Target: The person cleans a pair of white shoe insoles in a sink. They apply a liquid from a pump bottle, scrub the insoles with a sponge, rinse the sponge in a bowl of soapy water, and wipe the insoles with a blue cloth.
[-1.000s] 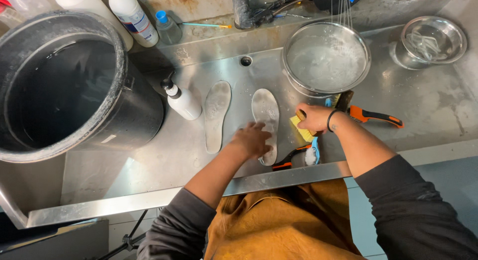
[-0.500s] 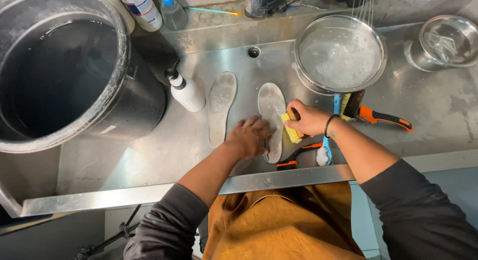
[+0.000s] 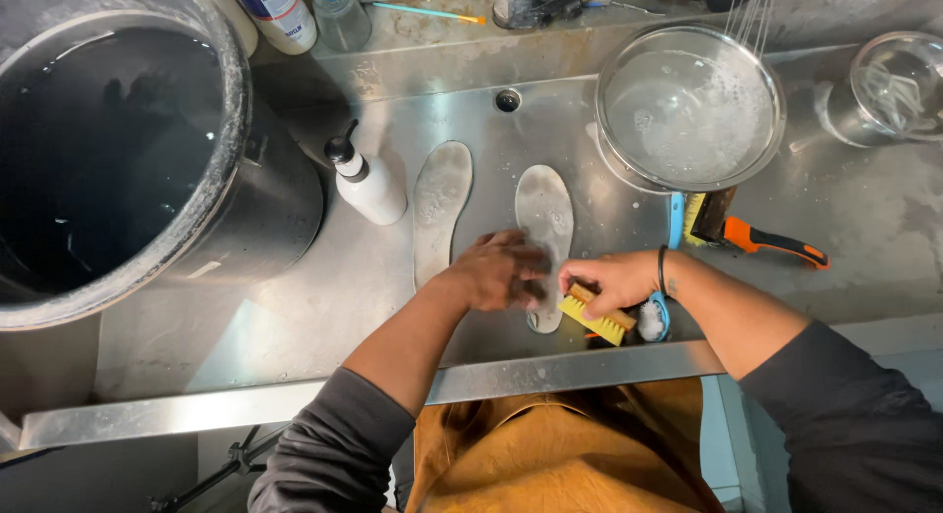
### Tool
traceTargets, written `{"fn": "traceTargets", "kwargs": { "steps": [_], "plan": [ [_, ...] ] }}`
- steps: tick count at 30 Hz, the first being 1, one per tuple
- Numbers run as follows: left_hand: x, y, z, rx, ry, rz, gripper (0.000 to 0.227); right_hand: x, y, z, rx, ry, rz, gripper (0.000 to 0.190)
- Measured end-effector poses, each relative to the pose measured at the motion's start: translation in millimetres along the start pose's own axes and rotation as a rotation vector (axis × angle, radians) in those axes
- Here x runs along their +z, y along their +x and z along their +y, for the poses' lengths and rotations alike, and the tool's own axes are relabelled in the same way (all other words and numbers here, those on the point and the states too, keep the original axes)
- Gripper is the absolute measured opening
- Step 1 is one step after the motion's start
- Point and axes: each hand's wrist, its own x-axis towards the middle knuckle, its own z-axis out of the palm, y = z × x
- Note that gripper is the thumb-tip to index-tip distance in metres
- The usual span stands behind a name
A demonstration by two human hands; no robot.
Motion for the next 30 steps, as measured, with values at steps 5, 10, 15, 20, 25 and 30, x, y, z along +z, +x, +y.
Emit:
{"fn": "traceTargets", "kwargs": {
  "steps": [5,10,15,20,25,30],
  "plan": [
    [11,2,-12,0.055,-0.043,0.006,0.025,-13,-19,3,0.204,-0.065,0.005,0.057],
    [30,11,-3,0.081,0.021,0.075,0.030,-17,-5,-8,0.270,0.115,0.388,0.054],
    [31,10,11,0.135,0.232,0.180,0.016,-11,18,-15,0.364,0.454,0.791,0.050],
    [58,19,-22,0.031,0.315,0.229,0.013,-5,16,-14,0.271,0.498,0.732,0.065],
    [63,4,-65,-0.206,0.487,0.195,0.018,-3,26,15,0.245,0.449,0.801,0.066],
    [20,-32,-1,-0.237,0.385,-0.048,0.027,-2,7,-26,-0.066,0.929,0.815,0.054]
  ]
}}
